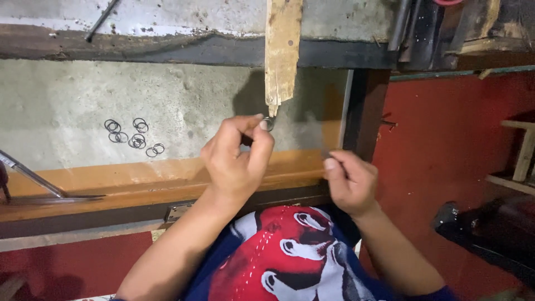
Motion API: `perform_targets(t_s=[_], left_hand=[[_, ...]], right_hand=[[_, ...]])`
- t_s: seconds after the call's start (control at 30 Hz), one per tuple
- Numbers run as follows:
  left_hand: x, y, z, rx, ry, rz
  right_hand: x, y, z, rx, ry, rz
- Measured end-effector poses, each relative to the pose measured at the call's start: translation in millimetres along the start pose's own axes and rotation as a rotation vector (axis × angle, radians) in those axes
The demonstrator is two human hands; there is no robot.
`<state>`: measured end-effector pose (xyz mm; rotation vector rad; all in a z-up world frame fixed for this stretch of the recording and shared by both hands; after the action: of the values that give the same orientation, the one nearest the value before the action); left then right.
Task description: Filing small metal rings at a jewelry workbench using a hand file against a bench pin.
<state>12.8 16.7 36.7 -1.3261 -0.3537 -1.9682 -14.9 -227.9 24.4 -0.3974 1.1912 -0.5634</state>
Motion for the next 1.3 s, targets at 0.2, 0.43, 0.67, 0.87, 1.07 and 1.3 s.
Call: perform_targets(t_s=[0.2,0.43,0.67,0.87,1.07,1.3], left_hand=[[1.0,14.9,16.7,0.008,-0.018,-0.058],[7.0,19.9,16.7,0.021,-0.017,-0.034],[7.2,20.6,15.3,0.023,0.031,-0.009],[6.4,21.3,14.7,0.031,0.058,0.012],[11.1,19.9,17.7,0.024,-0.003,0.022],[12.1,20.2,19.1,0.022,-0.020,0.019]], right_hand=[[-20.0,3.5,14.8,0.039,0.008,0.005],[-50.5,39.2,40.0,0.017,-0.026,0.057],[-62.6,58.5,61.8,0.007,-0.046,0.136],[-63.6,65.8,69.4,-0.003,-0.079,0.144],[-63.3,59.7,65.8,-0.002,-0.129,0.067],[-45.4,40.7,41.4,-0.020,-0.053,0.060]])
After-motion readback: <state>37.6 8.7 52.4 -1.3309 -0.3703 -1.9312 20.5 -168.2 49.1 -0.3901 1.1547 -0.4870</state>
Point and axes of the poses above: each hand's wrist, its own z-axis towards the middle knuckle, its own y-axis out of the palm, x = y × z, the point moved 3 cm from there along z, towards the middle knuckle, and after that the axes turned 13 degrees about x, right-handed, at the moved point
